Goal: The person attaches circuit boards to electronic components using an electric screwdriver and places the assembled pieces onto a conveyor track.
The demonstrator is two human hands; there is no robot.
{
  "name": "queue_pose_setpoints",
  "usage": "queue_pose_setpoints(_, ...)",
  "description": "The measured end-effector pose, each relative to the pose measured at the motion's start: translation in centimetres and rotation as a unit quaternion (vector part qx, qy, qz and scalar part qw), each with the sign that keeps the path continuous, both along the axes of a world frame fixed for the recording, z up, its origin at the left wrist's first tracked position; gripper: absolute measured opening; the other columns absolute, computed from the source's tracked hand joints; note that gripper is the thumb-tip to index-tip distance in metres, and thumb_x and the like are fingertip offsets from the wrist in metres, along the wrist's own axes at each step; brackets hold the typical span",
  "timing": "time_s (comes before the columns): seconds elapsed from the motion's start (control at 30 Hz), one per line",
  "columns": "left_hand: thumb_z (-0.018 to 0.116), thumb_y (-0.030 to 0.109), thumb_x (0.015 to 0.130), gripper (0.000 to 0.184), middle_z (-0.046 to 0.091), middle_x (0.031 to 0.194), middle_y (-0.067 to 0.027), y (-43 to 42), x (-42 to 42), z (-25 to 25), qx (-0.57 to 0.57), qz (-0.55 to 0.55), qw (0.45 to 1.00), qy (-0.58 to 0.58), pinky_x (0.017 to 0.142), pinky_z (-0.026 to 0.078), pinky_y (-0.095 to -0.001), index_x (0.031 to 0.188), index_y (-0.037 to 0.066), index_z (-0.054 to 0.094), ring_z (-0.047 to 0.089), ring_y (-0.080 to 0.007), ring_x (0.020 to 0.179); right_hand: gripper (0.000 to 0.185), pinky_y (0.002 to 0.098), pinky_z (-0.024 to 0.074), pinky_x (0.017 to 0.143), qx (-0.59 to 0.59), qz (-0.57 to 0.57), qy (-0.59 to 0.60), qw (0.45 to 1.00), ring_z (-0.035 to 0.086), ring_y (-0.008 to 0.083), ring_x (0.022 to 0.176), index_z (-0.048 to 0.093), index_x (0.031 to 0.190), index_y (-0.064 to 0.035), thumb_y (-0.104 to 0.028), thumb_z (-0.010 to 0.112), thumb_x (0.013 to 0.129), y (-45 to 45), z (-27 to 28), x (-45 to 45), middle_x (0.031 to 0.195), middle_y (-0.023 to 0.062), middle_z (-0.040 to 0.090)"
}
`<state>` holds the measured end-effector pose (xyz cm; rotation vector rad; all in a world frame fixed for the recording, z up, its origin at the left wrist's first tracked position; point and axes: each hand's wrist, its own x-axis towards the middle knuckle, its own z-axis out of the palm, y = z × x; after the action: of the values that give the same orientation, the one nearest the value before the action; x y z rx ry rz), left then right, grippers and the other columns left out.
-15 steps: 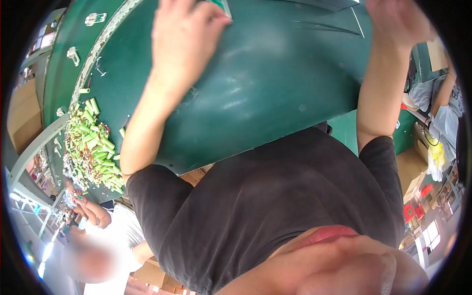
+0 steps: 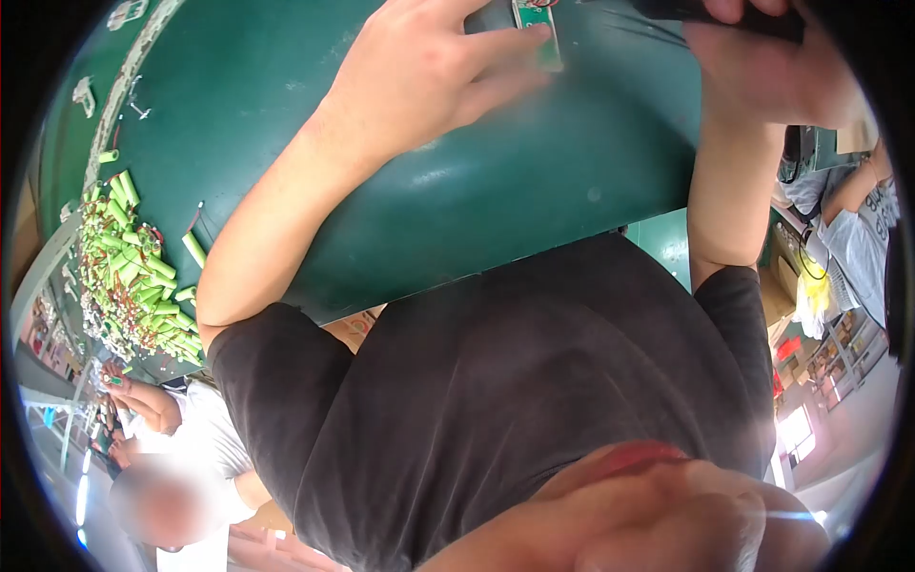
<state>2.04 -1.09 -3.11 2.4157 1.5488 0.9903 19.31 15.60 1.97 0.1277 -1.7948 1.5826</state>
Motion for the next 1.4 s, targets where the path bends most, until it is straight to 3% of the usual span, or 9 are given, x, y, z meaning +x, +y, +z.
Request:
queue_pose_setpoints(0.1, 0.087, 0.017, 0.073, 0.029, 0.052, 0.145, -0.0298, 0.3, 0.1, -0.9, 0.029, -0.009, 1.0, 0.006, 0.104, 0.052, -0.0427, 0.097, 0.002, 0.078, 0.058, -0.0438, 0.129, 0.036, 0.0269, 0.0422, 0.062, -0.017, 0.043, -0.005, 0.999, 0.043, 0.0114, 0.055, 0.042, 0.071, -0.0138, -0.028, 0.043, 0.104, 0.2, -1.8, -0.9, 0.062, -0.0024, 0.04)
queue_pose_setpoints(0.63, 0.086, 0.016, 0.073, 0.028, 0.051, 0.142, -0.0297, 0.7, 0.0, -1.8, 0.054, -0.041, 0.997, -0.024, 0.105, 0.051, -0.0443, 0.095, 0.001, 0.077, 0.057, -0.0444, 0.128, 0.038, 0.0277, 0.0414, 0.053, -0.026, -0.091, 0.003, 0.996, 0.046, 0.0124, 0.05, 0.045, 0.064, -0.0105, -0.018, 0.05, 0.101, -3.6, -2.2, -2.3, 0.059, 0.0001, 0.044)
queue_pose_setpoints(0.73, 0.085, 0.016, 0.073, 0.029, 0.051, 0.142, -0.0292, 0.5, 0.0, -1.5, 0.022, -0.027, 0.999, -0.026, 0.105, 0.05, -0.0442, 0.096, 0.001, 0.077, 0.057, -0.0441, 0.128, 0.026, 0.0271, 0.0407, 0.051, 0.022, -0.052, 0.017, 0.998, 0.044, 0.0123, 0.047, 0.051, 0.075, -0.0066, -0.014, 0.051, 0.1, -3.4, -1.7, -2.6, 0.059, 0.0004, 0.044)
queue_pose_setpoints(0.83, 0.085, 0.018, 0.074, 0.028, 0.051, 0.142, -0.0284, 0.5, 0.1, -1.4, 0.035, -0.024, 0.999, -0.025, 0.105, 0.05, -0.044, 0.096, 0.001, 0.077, 0.057, -0.0435, 0.129, 0.009, 0.0263, 0.0399, 0.049, 0.023, -0.02, 0.05, 0.998, 0.043, 0.0119, 0.046, 0.052, 0.104, -0.0025, -0.009, 0.053, 0.099, -3.8, -1.4, -2.7, 0.059, 0.001, 0.044)
queue_pose_setpoints(0.93, 0.085, 0.019, 0.074, 0.028, 0.052, 0.142, -0.0275, 0.4, 0.0, -1.2, 0.043, -0.017, 0.998, -0.033, 0.105, 0.05, -0.044, 0.095, 0.002, 0.077, 0.057, -0.0429, 0.128, 0.044, 0.026, 0.0393, 0.047, -0.025, -0.012, 0.083, 0.996, 0.043, 0.0111, 0.045, 0.036, 0.136, -0.0031, -0.001, 0.056, 0.096, -3.5, -2.1, -2.9, 0.061, 0.0023, 0.046)
queue_pose_setpoints(1.13, 0.084, 0.016, 0.071, 0.03, 0.054, 0.139, -0.0253, 0.1, 0.1, 1.3, -0.056, 0.02, 0.998, -0.029, 0.104, 0.05, -0.0445, 0.095, 0.003, 0.072, 0.058, -0.0416, 0.125, 0.05, 0.0269, 0.0415, 0.048, -0.083, -0.062, 0.092, 0.99, 0.045, 0.0121, 0.046, 0.034, 0.138, -0.0032, 0.001, 0.058, 0.094, -4.1, -2.2, -2.2, 0.062, 0.0026, 0.049)
queue_pose_setpoints(1.23, 0.082, 0.013, 0.071, 0.033, 0.06, 0.131, -0.0231, 1.3, -3.0, 2.7, -0.009, 0.092, 0.995, -0.026, 0.098, 0.052, -0.042, 0.099, 0.002, 0.069, 0.062, -0.04, 0.118, 0.053, 0.0281, 0.0439, 0.048, -0.112, -0.113, 0.068, 0.985, 0.049, 0.0137, 0.047, 0.033, 0.139, -0.0025, 0.002, 0.06, 0.092, -4.4, -1.5, -1.8, 0.065, 0.0032, 0.053)
queue_pose_setpoints(1.33, 0.077, 0.016, 0.079, 0.038, 0.061, 0.124, -0.021, 4.2, -11.8, 4.7, -0.059, 0.294, 0.953, 0.037, 0.096, 0.051, -0.0401, 0.112, 0.003, 0.065, 0.062, -0.0369, 0.115, 0.059, 0.0256, 0.0446, 0.058, -0.069, -0.109, 0.028, 0.991, 0.054, 0.0105, 0.059, 0.037, 0.141, 0.0009, 0.005, 0.066, 0.09, -4.1, -3.0, -2.0, 0.075, 0.0039, 0.059)
queue_pose_setpoints(1.4, 0.074, 0.018, 0.085, 0.039, 0.061, 0.119, -0.019, 5.8, -18.7, 3.1, -0.03, 0.289, 0.951, 0.105, 0.097, 0.049, -0.04, 0.119, 0.005, 0.061, 0.06, -0.0352, 0.114, 0.061, 0.0245, 0.0445, 0.062, -0.048, -0.099, 0.011, 0.994, 0.056, 0.0089, 0.064, 0.038, 0.143, 0.0021, 0.007, 0.068, 0.09, -4.2, -3.4, -2.1, 0.08, 0.0043, 0.062)
